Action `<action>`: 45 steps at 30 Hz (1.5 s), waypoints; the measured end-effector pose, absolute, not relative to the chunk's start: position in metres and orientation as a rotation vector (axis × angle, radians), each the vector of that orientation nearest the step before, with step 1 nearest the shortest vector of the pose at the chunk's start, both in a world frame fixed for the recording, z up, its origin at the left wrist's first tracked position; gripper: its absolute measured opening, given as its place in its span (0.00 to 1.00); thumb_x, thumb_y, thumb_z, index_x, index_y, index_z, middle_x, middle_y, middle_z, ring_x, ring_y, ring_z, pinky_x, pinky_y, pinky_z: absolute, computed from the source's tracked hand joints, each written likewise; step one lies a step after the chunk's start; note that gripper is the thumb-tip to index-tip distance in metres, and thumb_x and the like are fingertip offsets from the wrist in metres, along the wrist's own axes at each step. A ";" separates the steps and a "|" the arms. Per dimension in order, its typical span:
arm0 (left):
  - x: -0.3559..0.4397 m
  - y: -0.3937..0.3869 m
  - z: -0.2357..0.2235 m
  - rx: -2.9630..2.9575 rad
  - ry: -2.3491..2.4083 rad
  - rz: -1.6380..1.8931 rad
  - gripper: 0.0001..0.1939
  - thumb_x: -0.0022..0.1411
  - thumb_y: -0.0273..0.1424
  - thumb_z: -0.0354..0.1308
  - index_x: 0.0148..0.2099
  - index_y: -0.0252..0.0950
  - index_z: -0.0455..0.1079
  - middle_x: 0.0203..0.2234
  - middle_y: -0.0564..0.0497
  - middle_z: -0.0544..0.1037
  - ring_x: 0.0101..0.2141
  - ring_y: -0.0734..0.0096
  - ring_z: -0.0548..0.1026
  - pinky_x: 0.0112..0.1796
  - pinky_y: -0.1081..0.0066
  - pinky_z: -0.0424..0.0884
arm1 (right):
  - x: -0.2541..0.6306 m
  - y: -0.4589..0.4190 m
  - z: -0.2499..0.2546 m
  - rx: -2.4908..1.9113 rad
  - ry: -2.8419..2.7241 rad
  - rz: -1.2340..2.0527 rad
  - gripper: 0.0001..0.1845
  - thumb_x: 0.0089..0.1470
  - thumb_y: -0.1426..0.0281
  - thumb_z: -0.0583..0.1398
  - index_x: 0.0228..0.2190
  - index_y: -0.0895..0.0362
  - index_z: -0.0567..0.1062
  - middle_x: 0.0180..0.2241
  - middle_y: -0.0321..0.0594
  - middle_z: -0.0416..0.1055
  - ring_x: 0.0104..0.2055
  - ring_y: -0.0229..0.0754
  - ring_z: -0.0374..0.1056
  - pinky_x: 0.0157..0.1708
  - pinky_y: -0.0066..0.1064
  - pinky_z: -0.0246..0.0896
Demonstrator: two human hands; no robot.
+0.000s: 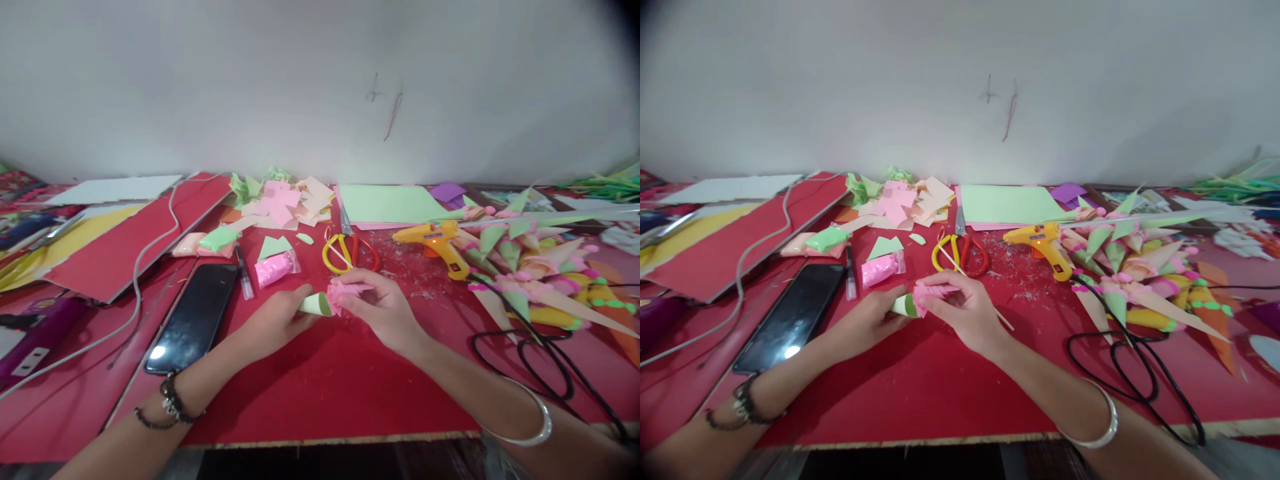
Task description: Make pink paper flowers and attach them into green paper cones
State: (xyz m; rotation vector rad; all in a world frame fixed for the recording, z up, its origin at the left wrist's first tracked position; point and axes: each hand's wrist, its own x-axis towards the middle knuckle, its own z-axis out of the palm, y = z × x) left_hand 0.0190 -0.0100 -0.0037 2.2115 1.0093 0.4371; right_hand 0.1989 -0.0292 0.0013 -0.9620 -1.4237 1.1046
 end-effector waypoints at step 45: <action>0.023 -0.018 -0.002 2.215 1.088 0.496 0.03 0.55 0.28 0.48 0.34 0.35 0.59 0.23 0.54 0.68 0.23 0.75 0.66 0.23 0.76 0.57 | 0.196 -0.033 -0.001 -0.897 -1.678 0.921 0.01 0.49 0.71 0.58 0.28 0.54 0.69 0.29 0.36 0.65 0.31 0.35 0.65 0.30 0.28 0.62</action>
